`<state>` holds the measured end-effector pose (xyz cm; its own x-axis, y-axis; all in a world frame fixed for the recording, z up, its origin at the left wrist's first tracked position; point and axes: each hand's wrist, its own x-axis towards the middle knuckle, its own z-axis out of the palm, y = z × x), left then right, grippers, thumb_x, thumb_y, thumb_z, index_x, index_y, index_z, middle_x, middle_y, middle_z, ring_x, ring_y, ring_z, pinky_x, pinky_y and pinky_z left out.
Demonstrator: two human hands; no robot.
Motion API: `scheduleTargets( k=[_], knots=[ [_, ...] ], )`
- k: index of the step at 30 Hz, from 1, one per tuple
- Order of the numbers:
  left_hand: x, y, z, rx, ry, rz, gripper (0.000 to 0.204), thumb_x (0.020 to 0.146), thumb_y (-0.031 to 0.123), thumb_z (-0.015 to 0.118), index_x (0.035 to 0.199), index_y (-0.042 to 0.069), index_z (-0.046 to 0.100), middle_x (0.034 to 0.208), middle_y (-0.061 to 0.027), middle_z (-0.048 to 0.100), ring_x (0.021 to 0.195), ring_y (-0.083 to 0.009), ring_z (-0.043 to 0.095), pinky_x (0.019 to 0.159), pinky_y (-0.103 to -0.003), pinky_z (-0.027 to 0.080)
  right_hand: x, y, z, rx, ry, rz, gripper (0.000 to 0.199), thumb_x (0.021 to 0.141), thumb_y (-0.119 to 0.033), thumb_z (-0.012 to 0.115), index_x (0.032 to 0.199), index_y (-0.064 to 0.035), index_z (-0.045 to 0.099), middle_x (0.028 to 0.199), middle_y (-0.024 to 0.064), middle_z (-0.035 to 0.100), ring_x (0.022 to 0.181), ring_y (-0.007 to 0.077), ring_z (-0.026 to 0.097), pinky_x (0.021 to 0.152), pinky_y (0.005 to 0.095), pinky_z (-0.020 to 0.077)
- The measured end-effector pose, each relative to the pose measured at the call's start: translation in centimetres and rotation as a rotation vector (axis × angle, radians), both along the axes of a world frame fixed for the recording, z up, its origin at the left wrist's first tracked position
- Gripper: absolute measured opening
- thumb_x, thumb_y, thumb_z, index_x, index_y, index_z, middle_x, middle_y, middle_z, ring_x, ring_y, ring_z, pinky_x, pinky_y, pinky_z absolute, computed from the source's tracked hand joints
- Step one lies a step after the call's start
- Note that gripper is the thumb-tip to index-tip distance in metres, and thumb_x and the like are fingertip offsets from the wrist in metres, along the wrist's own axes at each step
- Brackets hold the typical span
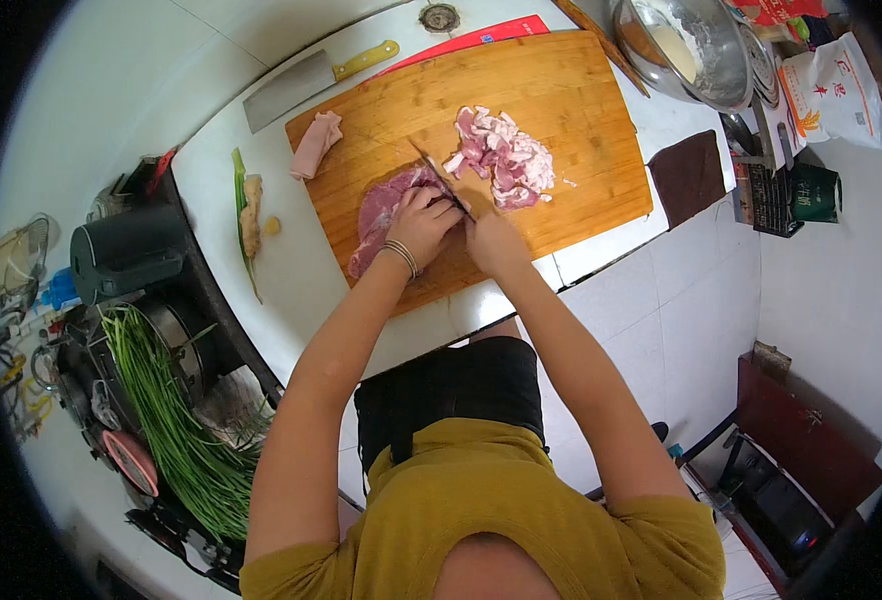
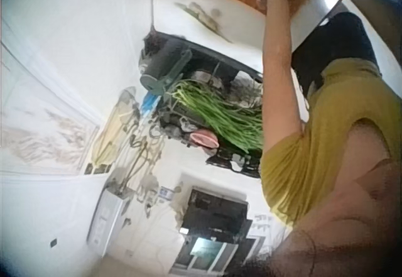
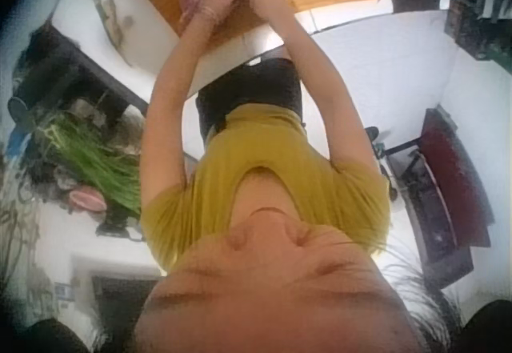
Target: The person slices a piece of raw meat into thin strips on a wooden cutting board using a cleaver. The person holds the meat with their left hand and uses the cleaver in their right hand to cut the meat into uniform pieces.
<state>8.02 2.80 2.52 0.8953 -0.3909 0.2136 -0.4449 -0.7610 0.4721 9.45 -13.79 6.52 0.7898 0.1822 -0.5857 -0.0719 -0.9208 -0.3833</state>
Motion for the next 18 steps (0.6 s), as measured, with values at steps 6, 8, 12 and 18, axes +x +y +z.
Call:
scheduleTargets(
  k=[6,8,12,18],
  knots=[
    [0.2,0.0,1.1,0.042,0.0,0.011,0.028,0.063,0.011,0.068,0.091,0.015,0.064,0.097,0.0015,0.062,0.104,-0.0223,0.051,0.092,-0.04,0.038,-4.3,-3.8,0.3,0.226,-0.346,0.01,0.036,0.093,-0.031,0.045,0.11,-0.001,0.057,0.097,0.0303,0.061,0.089,0.0446,0.061,0.081,0.0516,0.0478],
    [-0.2,-0.2,1.1,0.022,0.027,0.009,0.028,0.063,0.011,0.069,0.09,0.014,0.064,0.096,0.0014,0.062,0.104,-0.0224,0.051,0.092,-0.04,0.038,-4.4,-4.0,2.2,0.0,0.174,-0.079,0.037,0.093,-0.032,0.046,0.11,-0.0012,0.058,0.101,0.0307,0.06,0.092,0.0447,0.06,0.081,0.0523,0.0474],
    [0.0,0.3,0.7,0.011,0.071,-0.025,0.031,0.062,0.012,0.072,0.092,0.015,0.063,0.1,0.0006,0.06,0.106,-0.0238,0.049,0.094,-0.04,0.038,0.2,-1.2,-1.2,0.079,-0.013,-0.007,0.042,0.091,-0.035,0.05,0.108,0.0025,0.056,0.092,0.031,0.061,0.087,0.0463,0.06,0.078,0.0532,0.0476],
    [-0.7,1.0,1.5,-0.107,0.048,-0.044,0.031,0.067,0.01,0.071,0.097,0.012,0.063,0.107,-0.0021,0.057,0.11,-0.026,0.047,0.095,-0.041,0.038,4.4,-0.9,2.0,0.195,-0.296,-0.073,0.037,0.091,-0.031,0.052,0.098,0.0052,0.058,0.078,0.0306,0.061,0.077,0.0466,0.06,0.069,0.0528,0.0476]
  ],
)
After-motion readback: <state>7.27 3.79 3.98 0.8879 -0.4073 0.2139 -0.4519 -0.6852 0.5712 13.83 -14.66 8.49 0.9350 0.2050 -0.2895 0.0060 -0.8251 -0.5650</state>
